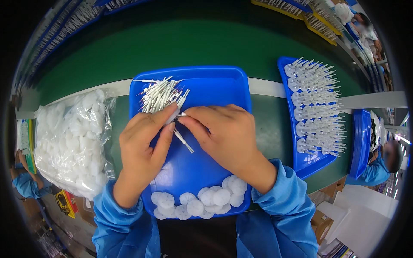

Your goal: The person inserts white plastic sticks into round white cotton pads by hand. They pick up a cotton pad and a stick, push the stick into the center of the pad, and place the finished swab into a blue tray. The process is repeated continuously throughout the clip.

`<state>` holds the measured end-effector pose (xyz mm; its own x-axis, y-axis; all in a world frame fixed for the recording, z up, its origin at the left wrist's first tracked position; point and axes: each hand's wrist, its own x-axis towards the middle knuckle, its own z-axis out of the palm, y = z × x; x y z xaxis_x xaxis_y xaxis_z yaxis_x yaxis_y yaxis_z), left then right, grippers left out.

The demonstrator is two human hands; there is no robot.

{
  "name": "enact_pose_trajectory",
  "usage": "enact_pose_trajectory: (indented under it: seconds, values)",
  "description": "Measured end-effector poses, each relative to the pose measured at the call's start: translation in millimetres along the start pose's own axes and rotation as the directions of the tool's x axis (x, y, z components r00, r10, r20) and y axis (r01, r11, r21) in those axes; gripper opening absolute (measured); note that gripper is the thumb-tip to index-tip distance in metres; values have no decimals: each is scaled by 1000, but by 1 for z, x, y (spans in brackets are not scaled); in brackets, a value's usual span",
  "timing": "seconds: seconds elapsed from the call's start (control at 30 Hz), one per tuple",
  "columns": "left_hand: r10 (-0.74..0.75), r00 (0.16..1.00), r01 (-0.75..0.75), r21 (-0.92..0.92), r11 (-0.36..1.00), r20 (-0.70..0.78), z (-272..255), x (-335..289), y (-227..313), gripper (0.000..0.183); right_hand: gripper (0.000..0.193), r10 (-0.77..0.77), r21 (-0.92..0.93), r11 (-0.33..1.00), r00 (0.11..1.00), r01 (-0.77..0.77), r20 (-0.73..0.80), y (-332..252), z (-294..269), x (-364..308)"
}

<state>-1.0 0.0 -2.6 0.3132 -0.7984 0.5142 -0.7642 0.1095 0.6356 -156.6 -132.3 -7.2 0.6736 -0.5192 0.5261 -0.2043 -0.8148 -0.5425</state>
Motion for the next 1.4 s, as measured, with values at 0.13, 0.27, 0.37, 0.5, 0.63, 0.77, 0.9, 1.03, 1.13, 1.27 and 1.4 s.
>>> enact_pose_trajectory:
  seconds: [0.13, 0.27, 0.37, 0.5, 0.63, 0.77, 0.9, 1.03, 1.13, 1.27, 1.4]
  values:
    - [-57, 998, 57, 15, 998, 23, 2, -3, 3, 36, 12, 3, -52, 999, 1000, -2, 13, -3, -2, 1]
    - [-164, 985, 166, -47, 985, 50, 0, -5, 8, 38, 11, -61, -101, 993, 998, 59, -19, -6, -3, 5]
    - [-211, 975, 216, -87, 972, 65, -2, -3, 10, 40, 11, -95, -111, 990, 994, 89, -49, -5, -2, 7]
    - [-242, 969, 248, -158, 956, 59, -2, -4, 9, 41, 10, -135, -76, 988, 990, 131, -46, -2, -1, 9]
    - [-238, 969, 245, -151, 958, 63, 0, -7, 9, 40, 10, -161, -17, 987, 987, 160, -21, 3, 1, 9]
    - [-289, 949, 306, -146, 941, 126, -4, -10, 9, 42, 9, -151, -9, 988, 988, 152, 33, 3, -1, 8]
    - [-325, 933, 357, -295, 886, 152, -6, -3, 4, 43, 14, -105, -48, 993, 994, 105, 9, 4, -4, 3]
    - [-301, 947, 322, -344, 882, 116, -7, -3, -2, 46, 24, -67, 126, 990, 996, 59, 61, 9, -13, 8]
    - [-179, 983, 179, -290, 940, 25, -10, 1, 0, 51, 33, 48, 413, 907, 995, -80, 87, 12, -18, 11]
    - [-7, 1000, 8, -111, 994, 8, -10, -1, 1, 53, 32, 183, 627, 705, 940, -330, 288, 6, -17, 4]
    - [55, 998, -58, -114, 992, -28, -6, 0, 1, 54, 27, 206, 630, 703, 942, -332, 267, 1, -16, 0]
